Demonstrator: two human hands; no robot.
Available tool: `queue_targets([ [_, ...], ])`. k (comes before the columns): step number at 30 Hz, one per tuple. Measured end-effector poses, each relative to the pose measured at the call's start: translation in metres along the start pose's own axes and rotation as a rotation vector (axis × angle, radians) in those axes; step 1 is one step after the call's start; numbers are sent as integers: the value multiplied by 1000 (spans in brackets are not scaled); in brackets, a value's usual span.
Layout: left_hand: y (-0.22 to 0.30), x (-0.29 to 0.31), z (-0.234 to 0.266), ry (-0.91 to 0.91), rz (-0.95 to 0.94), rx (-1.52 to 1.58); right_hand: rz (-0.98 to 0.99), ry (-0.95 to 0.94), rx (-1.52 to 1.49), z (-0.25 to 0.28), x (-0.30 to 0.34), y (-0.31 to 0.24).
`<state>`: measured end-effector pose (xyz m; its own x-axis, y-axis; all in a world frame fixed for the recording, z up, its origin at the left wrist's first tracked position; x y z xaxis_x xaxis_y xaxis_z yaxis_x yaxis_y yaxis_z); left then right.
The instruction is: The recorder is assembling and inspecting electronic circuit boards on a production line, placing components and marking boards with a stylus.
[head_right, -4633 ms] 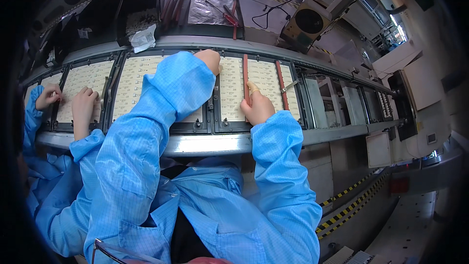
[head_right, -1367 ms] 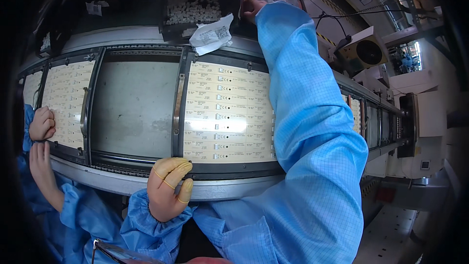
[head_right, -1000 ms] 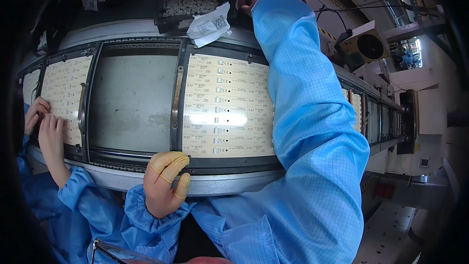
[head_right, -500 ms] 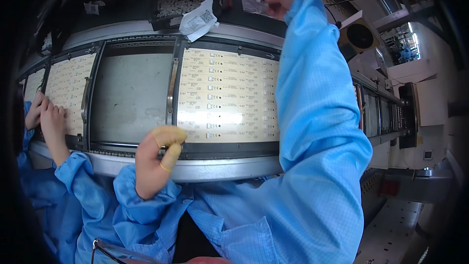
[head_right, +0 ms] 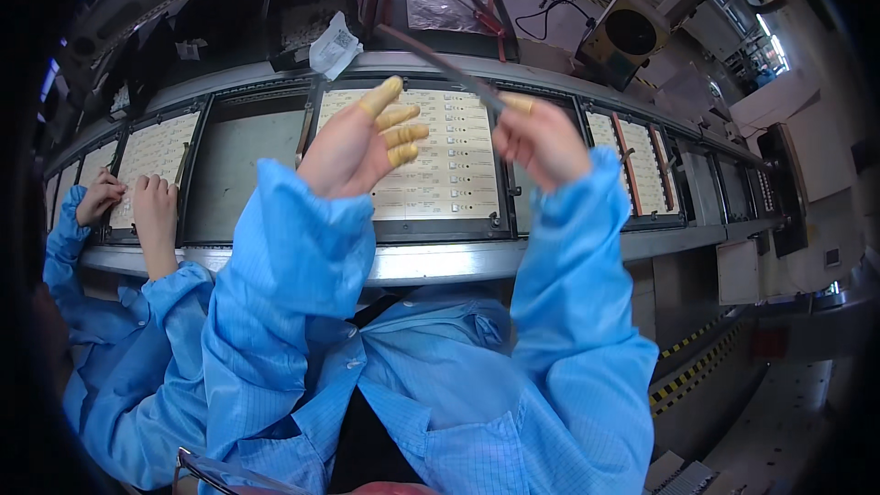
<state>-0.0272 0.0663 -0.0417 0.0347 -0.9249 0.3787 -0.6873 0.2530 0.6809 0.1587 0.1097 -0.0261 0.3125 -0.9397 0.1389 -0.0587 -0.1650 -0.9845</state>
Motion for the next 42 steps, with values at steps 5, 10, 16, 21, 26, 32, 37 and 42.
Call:
queue_targets([
  [5,3,-32,-5,17,-144,-246,98,39,330,-35,63,26],
  [10,-9,-24,-35,-194,-193,-561,229,-76,554,-26,61,11],
  [16,-19,-35,-38,-302,-143,-533,332,52,425,-33,54,13],
  [21,-11,-41,-14,35,-845,-1383,318,288,638,-22,29,48],
  [26,-49,-53,-5,-216,-891,-1636,443,437,866,-10,24,51],
  [32,-51,-57,-1,-151,-953,-1682,447,421,1076,-17,19,60],
  [37,-55,-52,-14,-224,-944,-1773,435,404,1109,-17,17,63],
  [42,-57,-48,-17,-222,-958,-1891,333,379,1180,-22,18,57],
])
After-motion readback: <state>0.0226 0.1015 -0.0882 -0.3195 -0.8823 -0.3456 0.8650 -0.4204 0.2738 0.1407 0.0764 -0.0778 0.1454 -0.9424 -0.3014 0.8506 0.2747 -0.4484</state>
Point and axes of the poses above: each hand's wrist, its own x-axis away from the middle knuckle, its own z-axis out of the back of the hand, y = z × x, the point moved 6 cm from there along -x, towards the middle knuckle, and after that the axes turned 10 degrees about y, right-handed, at the moved point
